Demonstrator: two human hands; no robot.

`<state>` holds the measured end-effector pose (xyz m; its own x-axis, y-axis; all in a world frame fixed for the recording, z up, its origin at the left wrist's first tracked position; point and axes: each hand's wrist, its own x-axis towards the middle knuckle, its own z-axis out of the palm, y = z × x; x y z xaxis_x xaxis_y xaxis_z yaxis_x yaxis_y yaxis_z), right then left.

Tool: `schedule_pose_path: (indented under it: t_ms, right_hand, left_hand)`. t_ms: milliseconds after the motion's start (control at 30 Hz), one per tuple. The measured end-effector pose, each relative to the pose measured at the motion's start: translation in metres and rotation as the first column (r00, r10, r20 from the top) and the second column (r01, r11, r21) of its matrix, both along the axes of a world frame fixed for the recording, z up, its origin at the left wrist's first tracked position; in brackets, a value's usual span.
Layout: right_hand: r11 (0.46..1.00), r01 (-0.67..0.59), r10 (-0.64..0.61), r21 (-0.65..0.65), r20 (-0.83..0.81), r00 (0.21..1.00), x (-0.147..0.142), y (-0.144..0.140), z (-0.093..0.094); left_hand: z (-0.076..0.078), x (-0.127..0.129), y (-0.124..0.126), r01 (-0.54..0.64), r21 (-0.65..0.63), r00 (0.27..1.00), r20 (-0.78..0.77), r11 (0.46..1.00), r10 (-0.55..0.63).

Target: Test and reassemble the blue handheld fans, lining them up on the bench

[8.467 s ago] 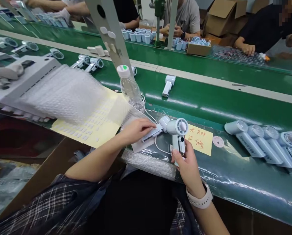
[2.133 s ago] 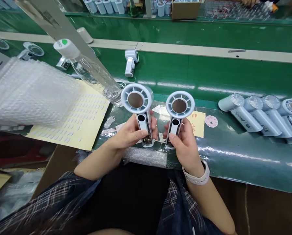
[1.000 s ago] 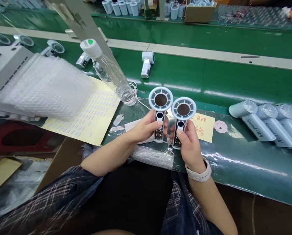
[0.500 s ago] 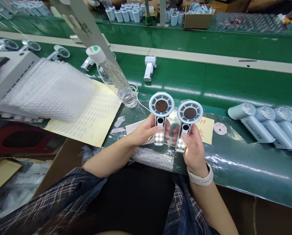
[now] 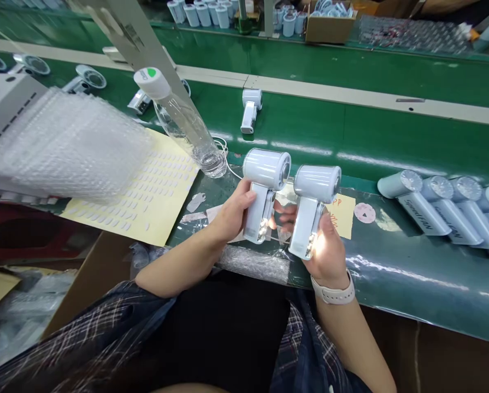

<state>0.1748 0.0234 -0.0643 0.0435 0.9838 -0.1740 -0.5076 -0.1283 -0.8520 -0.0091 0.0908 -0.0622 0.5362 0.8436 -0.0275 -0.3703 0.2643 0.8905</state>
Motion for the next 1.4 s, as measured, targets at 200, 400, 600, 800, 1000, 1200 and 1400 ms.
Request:
schedule_pose_path:
  t_ms: [200,400,600,800,1000,1200,1400]
  right_hand:
    - [0.999,0.043,-0.043,-0.017,0.012,0.999,-0.004,-0.011,0.01]
    - [0.981,0.191,-0.193,0.03,0.076,0.978,-0.004,-0.016,0.014]
    - [0.999,0.051,-0.051,-0.013,-0.009,0.999,-0.006,-0.005,0.018]
    - [1.0,0.02,-0.02,-0.013,0.018,1.0,-0.009,-0.002,0.023]
    - [0.994,0.105,-0.106,-0.008,-0.064,0.992,-0.012,-0.003,0.025]
    - [0.984,0.161,-0.158,0.074,-0.043,0.986,0.005,-0.007,0.015]
    - [0.954,0.294,-0.295,0.067,0.013,0.955,0.004,-0.01,0.009]
  left_hand:
    - [0.005,-0.007,-0.007,0.114,0.1,0.985,0.121,0.988,-0.126]
    - [0.002,-0.007,-0.007,0.085,0.126,0.985,0.136,0.988,-0.102]
    - [0.007,-0.003,-0.006,0.076,-0.014,0.988,0.138,0.997,-0.073]
    - [0.009,-0.005,-0.005,0.148,-0.083,0.988,0.059,0.986,-0.143]
    - [0.009,-0.002,-0.004,0.147,-0.161,0.977,0.179,0.976,-0.117]
    - [0.01,-0.007,-0.003,0.162,-0.026,0.981,0.117,0.987,-0.157]
    - [0.005,-0.009,0.002,0.139,0.009,0.989,0.041,0.99,-0.14]
